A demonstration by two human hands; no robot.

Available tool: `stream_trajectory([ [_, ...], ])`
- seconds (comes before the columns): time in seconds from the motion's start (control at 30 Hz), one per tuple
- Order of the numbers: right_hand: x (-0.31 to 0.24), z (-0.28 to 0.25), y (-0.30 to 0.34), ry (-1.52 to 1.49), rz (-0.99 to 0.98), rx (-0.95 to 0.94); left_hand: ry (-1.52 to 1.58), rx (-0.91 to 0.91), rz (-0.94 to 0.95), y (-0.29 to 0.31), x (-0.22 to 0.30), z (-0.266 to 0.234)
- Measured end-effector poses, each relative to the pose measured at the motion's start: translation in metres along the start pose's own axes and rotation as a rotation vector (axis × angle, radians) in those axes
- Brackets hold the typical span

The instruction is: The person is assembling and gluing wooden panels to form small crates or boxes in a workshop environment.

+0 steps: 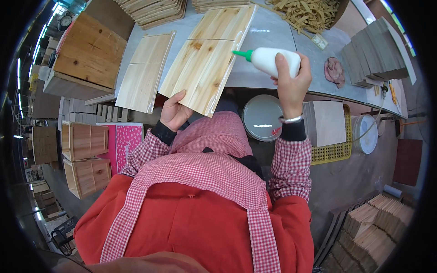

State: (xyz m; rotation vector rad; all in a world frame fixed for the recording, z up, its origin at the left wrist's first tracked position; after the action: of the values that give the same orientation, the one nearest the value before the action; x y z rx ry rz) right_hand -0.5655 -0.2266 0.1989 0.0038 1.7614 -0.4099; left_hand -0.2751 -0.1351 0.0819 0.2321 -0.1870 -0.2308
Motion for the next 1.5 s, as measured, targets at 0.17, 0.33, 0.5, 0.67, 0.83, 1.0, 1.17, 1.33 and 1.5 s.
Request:
stream_trajectory([
  [0.17,-0.001,0.000,0.038,-0.013,0.082,-0.139,-0.004,0.014,0.011,-0.006,0.003,-0.001],
  [0.33,0.014,-0.012,0.047,-0.164,0.061,-0.049,0.022,-0.037,-0.006,-0.020,0.001,-0.002],
  [0.5,0.082,-0.068,-0.002,-0.016,0.017,0.448,-0.008,0.009,0.058,-0.011,0.007,-0.004],
  [0.67,0.116,-0.104,-0.055,0.512,-0.009,0.681,0.037,-0.016,0.019,-0.018,0.008,-0.008],
  [0.83,0.164,-0.120,-0.118,0.996,-0.159,0.554,0.068,-0.007,0.016,-0.021,0.005,0.000],
  [1.0,0.161,-0.158,-0.136,1.262,-0.151,0.483,0.153,-0.100,0.029,-0.008,0.010,0.022],
  [1.17,0.202,-0.188,-0.146,1.188,-0.049,0.170,0.729,-0.250,-0.061,0.002,0.021,0.036],
  [1.33,0.210,-0.193,-0.175,1.445,0.305,-0.061,0.847,-0.181,-0.057,0.020,0.028,0.094],
  [1.5,0.126,-0.144,-0.179,1.426,0.032,0.096,0.966,-0.319,-0.025,0.058,0.047,0.124],
])
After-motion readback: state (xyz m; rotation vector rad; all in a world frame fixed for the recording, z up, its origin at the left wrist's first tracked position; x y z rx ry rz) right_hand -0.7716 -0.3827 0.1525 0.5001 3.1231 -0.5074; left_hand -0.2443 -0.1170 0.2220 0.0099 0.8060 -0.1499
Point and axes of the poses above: each hand's wrist, its own y-axis away from the middle knuckle, its own z-axis out of the palm, x = y × z, the point moved 8 cm from there along -y, towards the middle knuckle, and after that the axes turned 12 degrees about y, right-handed, at the moved point
